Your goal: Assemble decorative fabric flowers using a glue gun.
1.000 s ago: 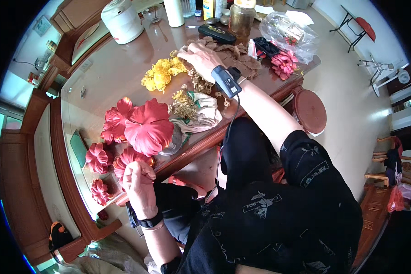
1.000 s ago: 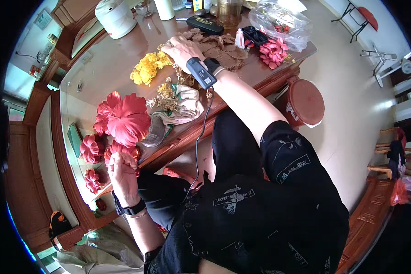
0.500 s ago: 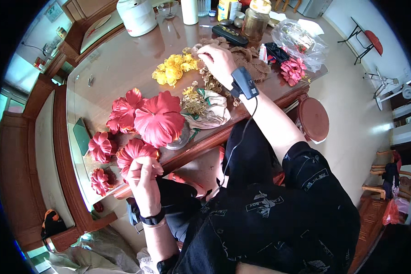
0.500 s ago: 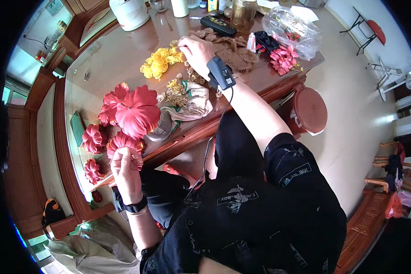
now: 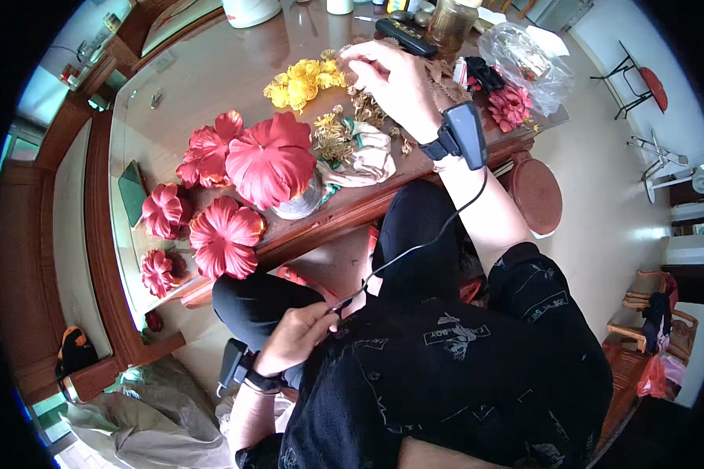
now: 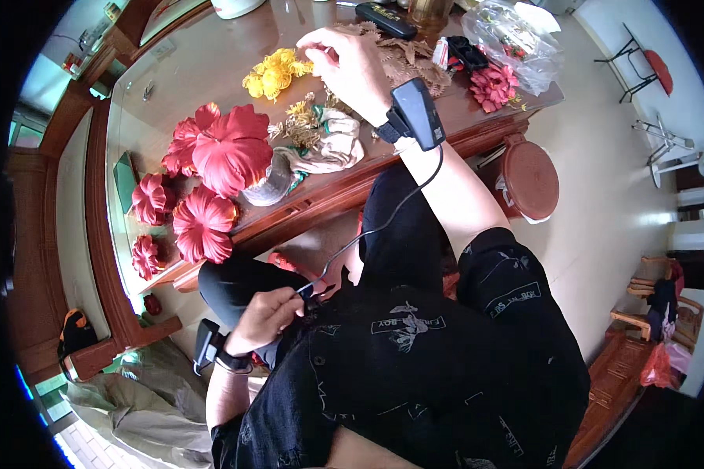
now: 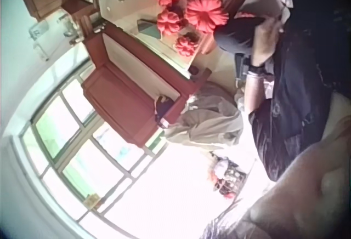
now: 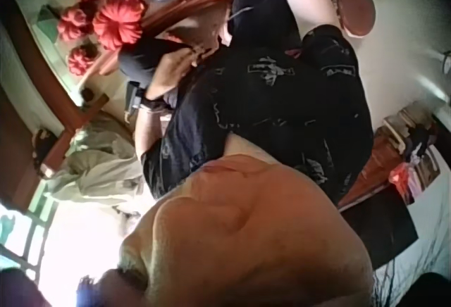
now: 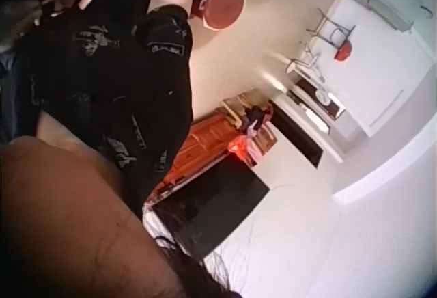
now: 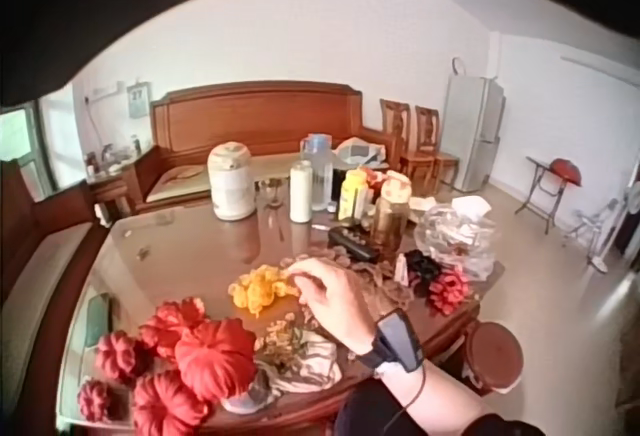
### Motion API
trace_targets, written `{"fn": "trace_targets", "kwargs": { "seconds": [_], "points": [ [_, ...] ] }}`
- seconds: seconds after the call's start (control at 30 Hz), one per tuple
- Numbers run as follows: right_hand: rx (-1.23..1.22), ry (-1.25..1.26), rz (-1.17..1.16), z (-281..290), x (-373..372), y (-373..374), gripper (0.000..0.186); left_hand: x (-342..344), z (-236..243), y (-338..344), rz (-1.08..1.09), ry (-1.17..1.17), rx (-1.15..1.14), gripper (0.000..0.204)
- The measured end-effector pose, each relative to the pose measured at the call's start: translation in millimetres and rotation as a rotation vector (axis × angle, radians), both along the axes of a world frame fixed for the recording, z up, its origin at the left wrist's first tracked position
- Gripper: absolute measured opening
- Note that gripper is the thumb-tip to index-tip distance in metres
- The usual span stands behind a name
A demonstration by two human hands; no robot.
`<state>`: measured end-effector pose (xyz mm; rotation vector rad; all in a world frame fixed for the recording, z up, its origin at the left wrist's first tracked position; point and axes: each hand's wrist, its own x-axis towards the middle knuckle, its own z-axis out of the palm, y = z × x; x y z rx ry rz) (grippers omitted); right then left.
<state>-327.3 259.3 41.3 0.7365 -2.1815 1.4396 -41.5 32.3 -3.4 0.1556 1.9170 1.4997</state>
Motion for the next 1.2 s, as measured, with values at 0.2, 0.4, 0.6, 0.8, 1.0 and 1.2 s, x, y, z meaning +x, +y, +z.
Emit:
{"fn": "trace_targets", "kwargs": {
  "seconds": [0.2,0.4,0.6,0.8,1.0,1.2],
  "points": [
    [-0.088,-0.042,0.153,11.4,9.2,2.4,0.016,-16.9,80.0,-26.2,0.38,0.24,0.14,0.024],
    [-0.188,-0.107,0.392,34.2,28.6,-0.4,0.018,-40.4,99.2,25.3,0.252,0.303,0.218,0.022],
    [-0.473,-0.451,0.638,31.1,40.4,-7.3,0.026,-57.8,-14.3,94.3,0.073,0.359,0.167,0.019],
    [-0.291,-0.395,0.529,38.1,65.7,-19.0,0.02,-48.2,-42.1,84.0,0.042,0.498,0.046,0.043],
    [-0.361,-0.385,0.531,43.2,67.9,-48.5,0.016,-54.5,1.4,24.0,0.53,0.551,0.207,0.03],
    [-0.157,-0.249,0.472,36.4,60.3,-67.8,0.015,-75.9,33.4,-2.4,0.907,0.711,0.297,0.008]
  ]
}}
